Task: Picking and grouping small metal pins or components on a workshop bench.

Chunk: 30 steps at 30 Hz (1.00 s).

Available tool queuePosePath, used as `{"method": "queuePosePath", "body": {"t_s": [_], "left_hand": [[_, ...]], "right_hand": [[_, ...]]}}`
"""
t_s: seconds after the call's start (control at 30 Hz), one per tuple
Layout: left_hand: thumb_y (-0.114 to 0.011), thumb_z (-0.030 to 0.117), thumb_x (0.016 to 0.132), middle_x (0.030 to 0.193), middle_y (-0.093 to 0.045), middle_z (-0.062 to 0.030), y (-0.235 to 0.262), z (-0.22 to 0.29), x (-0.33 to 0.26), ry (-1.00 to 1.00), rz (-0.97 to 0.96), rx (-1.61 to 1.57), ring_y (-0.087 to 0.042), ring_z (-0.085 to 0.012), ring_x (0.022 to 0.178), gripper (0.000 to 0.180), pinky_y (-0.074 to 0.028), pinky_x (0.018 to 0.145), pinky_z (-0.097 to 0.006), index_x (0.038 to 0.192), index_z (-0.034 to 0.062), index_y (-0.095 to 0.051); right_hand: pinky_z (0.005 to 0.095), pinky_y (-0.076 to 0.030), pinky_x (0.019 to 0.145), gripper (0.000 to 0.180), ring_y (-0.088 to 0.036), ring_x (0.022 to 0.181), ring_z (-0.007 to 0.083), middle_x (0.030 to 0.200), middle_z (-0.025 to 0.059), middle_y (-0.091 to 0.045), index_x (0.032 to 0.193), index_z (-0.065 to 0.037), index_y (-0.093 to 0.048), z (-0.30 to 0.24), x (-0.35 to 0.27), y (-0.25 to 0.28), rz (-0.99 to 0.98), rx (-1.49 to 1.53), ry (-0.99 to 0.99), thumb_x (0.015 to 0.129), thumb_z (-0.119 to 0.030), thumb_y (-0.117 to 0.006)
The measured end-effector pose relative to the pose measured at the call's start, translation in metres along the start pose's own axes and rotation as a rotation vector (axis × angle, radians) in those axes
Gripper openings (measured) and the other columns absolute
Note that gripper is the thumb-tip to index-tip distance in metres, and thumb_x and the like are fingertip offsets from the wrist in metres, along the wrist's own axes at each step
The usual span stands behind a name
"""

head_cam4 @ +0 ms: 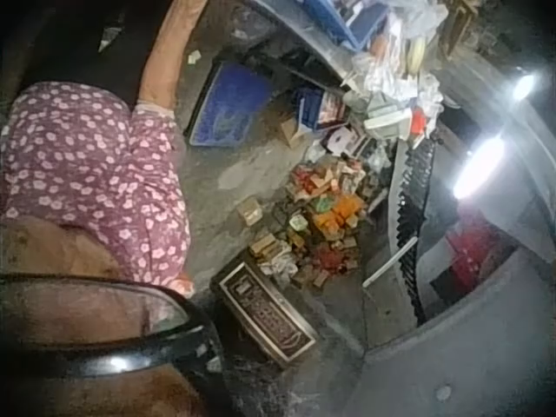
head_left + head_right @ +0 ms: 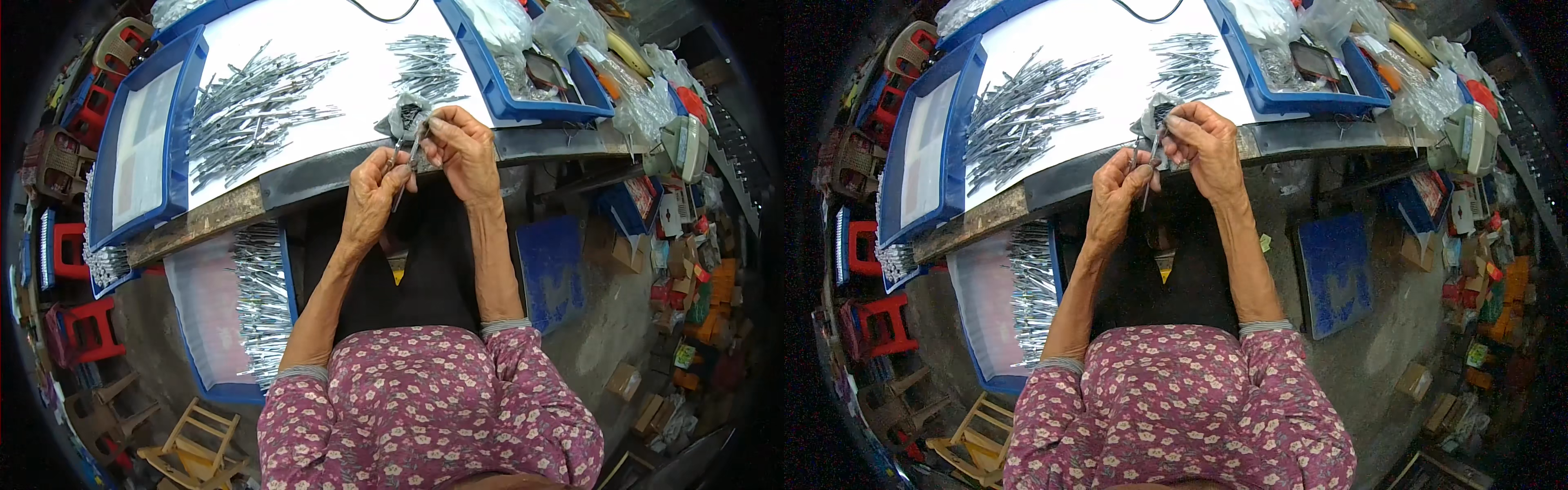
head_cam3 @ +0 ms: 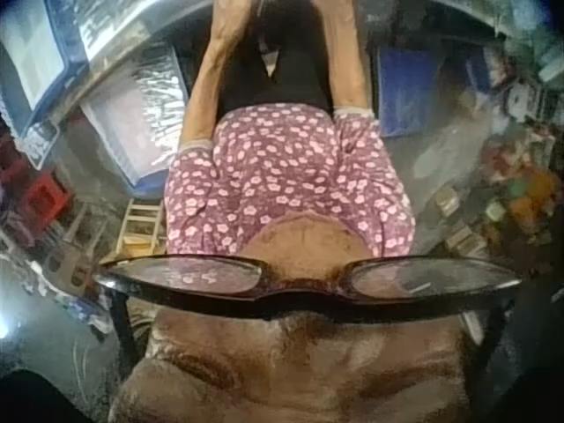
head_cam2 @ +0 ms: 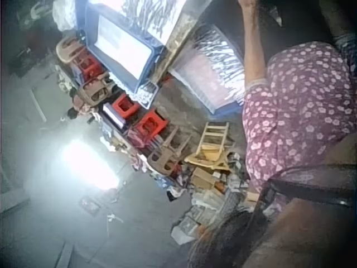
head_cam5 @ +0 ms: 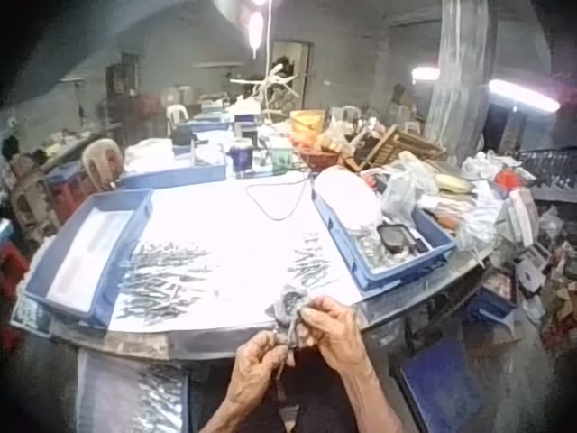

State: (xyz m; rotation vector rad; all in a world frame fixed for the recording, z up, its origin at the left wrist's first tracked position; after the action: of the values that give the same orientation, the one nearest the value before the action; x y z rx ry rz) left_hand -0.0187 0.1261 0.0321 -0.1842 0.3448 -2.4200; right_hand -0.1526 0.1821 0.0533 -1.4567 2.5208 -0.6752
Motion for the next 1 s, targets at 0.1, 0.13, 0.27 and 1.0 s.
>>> {"method": "queuePosePath", "body": {"t_s": [0.1, 0.13, 0.27, 1.0], "left_hand": [[-0.052, 0.014, 0.085, 0.068, -0.053, 0.0003, 0.002, -0.002, -0.001, 0.006, -0.011, 0.013, -0.044, -0.0036, 0.060, 0.014, -0.033, 0.054, -0.016, 0.091, 0.0013, -0.052], [-0.053, 0.019, 0.085, 0.070, -0.053, 0.0008, 0.003, -0.003, -0.001, 0.003, -0.022, 0.021, -0.045, -0.0040, 0.061, 0.018, -0.034, 0.055, -0.016, 0.093, 0.0020, -0.054], [-0.053, 0.018, 0.085, 0.069, -0.053, 0.0007, 0.004, -0.007, -0.001, -0.005, -0.031, 0.024, -0.045, -0.0041, 0.061, 0.018, -0.034, 0.055, -0.017, 0.093, 0.0022, -0.054], [-0.049, 0.008, 0.085, 0.063, -0.046, 0.0018, 0.003, -0.010, -0.005, -0.005, 0.024, 0.005, -0.039, -0.0042, 0.057, 0.008, -0.030, 0.052, -0.018, 0.083, 0.0008, -0.051]], "right_hand": [[0.0180, -0.037, 0.048, 0.010, -0.050, 0.058, 0.0093, 0.076, 0.0092, -0.058, 0.088, 0.002, -0.054, 0.004, 0.001, 0.002, -0.018, 0.067, -0.013, 0.084, -0.007, -0.053], [0.0178, -0.037, 0.049, 0.010, -0.050, 0.059, 0.0091, 0.076, 0.0094, -0.058, 0.088, 0.002, -0.054, 0.005, 0.001, 0.003, -0.038, 0.103, -0.016, 0.084, -0.007, -0.053], [0.0173, -0.037, 0.050, 0.010, -0.049, 0.060, 0.0087, 0.078, 0.0095, -0.058, 0.089, 0.001, -0.055, 0.007, 0.001, 0.002, -0.059, 0.138, -0.027, 0.084, -0.007, -0.053], [0.0158, -0.036, 0.045, 0.008, -0.049, 0.053, 0.0062, 0.072, 0.0070, -0.058, 0.085, 0.002, -0.055, 0.019, -0.005, -0.002, 0.015, -0.056, 0.020, 0.082, -0.006, -0.055]]}}
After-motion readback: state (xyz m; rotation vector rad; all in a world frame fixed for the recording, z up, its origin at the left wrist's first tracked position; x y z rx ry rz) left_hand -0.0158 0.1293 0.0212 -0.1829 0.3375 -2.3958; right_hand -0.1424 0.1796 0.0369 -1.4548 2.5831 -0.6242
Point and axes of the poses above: each hand's wrist, its own x-axis towards the middle knuckle, its own y-axis out of the back of the hand, z = x × y, the point moved 1 cm from there along x, towards the middle knuckle
